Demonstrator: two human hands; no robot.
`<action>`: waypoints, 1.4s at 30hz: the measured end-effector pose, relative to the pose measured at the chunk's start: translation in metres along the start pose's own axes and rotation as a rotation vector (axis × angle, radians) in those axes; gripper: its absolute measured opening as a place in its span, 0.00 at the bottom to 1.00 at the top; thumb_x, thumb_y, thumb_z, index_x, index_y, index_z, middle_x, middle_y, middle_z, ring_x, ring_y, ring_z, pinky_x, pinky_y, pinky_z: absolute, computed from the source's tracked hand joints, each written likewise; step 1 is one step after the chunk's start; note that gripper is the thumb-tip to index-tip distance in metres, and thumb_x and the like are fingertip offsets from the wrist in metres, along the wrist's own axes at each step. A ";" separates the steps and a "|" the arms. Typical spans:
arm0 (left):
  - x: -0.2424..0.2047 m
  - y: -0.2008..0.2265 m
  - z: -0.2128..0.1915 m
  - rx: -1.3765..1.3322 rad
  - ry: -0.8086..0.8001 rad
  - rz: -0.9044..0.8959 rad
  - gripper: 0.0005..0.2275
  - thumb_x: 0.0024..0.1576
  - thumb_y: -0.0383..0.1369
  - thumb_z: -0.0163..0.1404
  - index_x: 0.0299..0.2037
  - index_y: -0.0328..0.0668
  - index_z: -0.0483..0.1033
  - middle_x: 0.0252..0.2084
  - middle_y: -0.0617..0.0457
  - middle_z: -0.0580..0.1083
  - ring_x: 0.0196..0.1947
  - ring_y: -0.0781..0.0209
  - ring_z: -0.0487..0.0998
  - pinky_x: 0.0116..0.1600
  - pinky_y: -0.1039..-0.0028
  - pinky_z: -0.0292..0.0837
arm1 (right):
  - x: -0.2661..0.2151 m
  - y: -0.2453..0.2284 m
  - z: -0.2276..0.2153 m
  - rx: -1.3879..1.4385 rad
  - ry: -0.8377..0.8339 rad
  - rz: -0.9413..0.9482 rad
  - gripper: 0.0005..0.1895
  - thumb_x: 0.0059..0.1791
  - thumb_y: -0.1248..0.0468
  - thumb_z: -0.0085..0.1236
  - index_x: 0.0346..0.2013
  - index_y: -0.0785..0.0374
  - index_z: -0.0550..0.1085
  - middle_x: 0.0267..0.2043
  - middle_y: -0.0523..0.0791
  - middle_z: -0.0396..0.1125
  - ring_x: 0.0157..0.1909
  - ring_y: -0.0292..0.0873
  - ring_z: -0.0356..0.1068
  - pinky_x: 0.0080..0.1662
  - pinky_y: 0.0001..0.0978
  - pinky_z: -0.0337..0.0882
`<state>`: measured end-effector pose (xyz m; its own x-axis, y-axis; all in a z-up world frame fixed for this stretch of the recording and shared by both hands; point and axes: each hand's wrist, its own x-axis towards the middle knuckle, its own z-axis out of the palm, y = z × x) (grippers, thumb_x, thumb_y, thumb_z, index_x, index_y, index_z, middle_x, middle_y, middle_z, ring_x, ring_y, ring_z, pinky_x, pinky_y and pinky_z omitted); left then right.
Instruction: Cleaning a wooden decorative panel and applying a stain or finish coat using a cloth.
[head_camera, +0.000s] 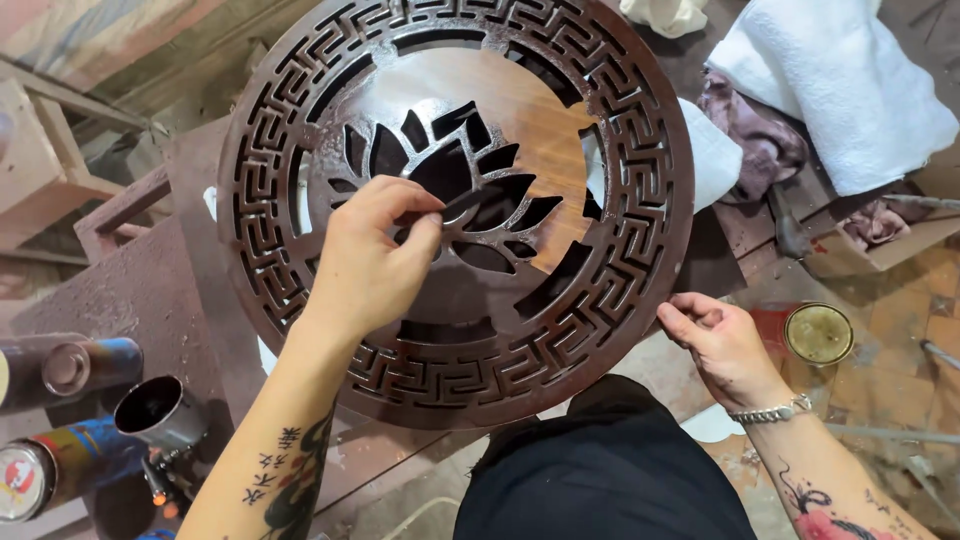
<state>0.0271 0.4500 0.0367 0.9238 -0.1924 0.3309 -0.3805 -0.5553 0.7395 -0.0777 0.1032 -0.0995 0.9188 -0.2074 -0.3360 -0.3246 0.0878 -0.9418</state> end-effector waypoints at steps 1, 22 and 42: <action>0.002 0.001 0.002 -0.001 -0.003 0.006 0.06 0.54 0.24 0.54 0.38 0.41 0.83 0.34 0.48 0.78 0.37 0.50 0.82 0.44 0.67 0.77 | 0.003 0.003 -0.001 0.003 0.005 -0.003 0.11 0.51 0.66 0.65 0.43 0.73 0.77 0.18 0.41 0.61 0.24 0.31 0.58 0.32 0.18 0.62; 0.057 -0.012 0.083 0.028 -0.270 0.043 0.09 0.56 0.29 0.50 0.44 0.44 0.82 0.35 0.46 0.74 0.38 0.45 0.80 0.42 0.62 0.76 | 0.051 -0.011 0.002 -0.306 0.148 -0.197 0.11 0.56 0.58 0.62 0.50 0.57 0.80 0.35 0.43 0.74 0.34 0.30 0.65 0.35 0.23 0.68; 0.012 0.051 0.002 0.119 -0.090 -0.153 0.11 0.56 0.27 0.51 0.47 0.36 0.80 0.42 0.52 0.81 0.38 0.61 0.81 0.42 0.75 0.74 | 0.065 -0.083 -0.038 -0.569 0.185 -0.140 0.19 0.52 0.70 0.50 0.58 0.66 0.74 0.31 0.46 0.73 0.17 0.36 0.55 0.20 0.28 0.54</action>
<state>0.0188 0.4182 0.0769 0.9726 -0.1665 0.1625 -0.2325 -0.6743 0.7009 0.0003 0.0454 -0.0436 0.9238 -0.3492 -0.1572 -0.3192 -0.4756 -0.8197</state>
